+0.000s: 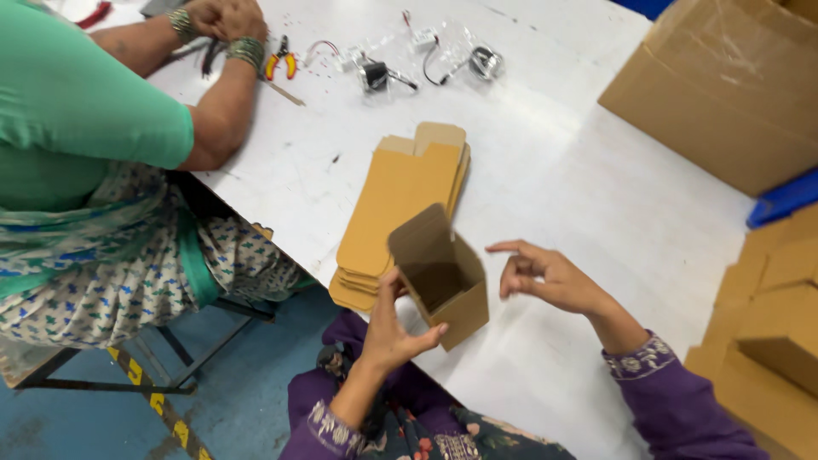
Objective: The person folds cardboard boxes by hand and places lighting components, consisting of an LED and a driver with attached wires, into the assembled boxes.
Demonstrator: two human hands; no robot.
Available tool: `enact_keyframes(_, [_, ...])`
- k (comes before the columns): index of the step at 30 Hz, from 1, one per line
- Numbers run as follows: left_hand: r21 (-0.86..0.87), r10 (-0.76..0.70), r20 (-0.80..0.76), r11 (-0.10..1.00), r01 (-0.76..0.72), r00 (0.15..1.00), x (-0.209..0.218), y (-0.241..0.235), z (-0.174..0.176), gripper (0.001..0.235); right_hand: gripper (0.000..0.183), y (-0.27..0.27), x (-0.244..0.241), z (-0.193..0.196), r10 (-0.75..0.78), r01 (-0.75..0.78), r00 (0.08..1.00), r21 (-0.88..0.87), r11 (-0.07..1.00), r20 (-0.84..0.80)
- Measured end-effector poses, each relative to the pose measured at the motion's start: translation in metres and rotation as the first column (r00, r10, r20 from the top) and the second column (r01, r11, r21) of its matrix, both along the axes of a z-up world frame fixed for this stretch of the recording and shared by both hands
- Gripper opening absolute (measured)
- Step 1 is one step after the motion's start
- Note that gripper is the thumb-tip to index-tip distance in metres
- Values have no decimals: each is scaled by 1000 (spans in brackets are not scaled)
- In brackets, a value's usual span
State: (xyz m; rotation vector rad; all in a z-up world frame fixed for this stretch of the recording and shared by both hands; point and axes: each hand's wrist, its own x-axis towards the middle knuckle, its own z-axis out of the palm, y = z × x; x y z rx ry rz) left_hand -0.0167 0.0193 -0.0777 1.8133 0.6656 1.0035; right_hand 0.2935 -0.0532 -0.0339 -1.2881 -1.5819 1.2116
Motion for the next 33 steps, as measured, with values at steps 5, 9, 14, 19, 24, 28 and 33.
enact_keyframes(5, [-92,121,8,989,-120,993,-30,-17,-16,108,29,116,27,-39,-460,395,841,256,882,284])
enact_keyframes(9, [104,42,-60,994,-36,997,-48,-32,-53,100,36,234,83,-61,-721,521,596,512,683,355])
enact_keyframes(14, [330,-48,136,944,0,990,-20,-19,-118,63,77,354,107,-52,-653,360,197,565,742,731])
enact_keyframes(19, [328,-1,134,944,-43,991,-13,11,-133,67,84,413,111,-48,-474,257,64,444,858,878])
enact_keyframes(24, [321,13,131,945,-55,991,-14,16,-130,71,60,401,139,-55,-449,401,130,367,839,884])
enact_keyframes(28, [300,-12,143,953,-32,990,-19,2,-129,75,54,347,155,-48,-439,421,0,398,815,899])
enact_keyframes(33, [316,-24,156,948,-27,987,-10,7,-103,79,46,208,131,-52,-397,381,-80,396,835,914])
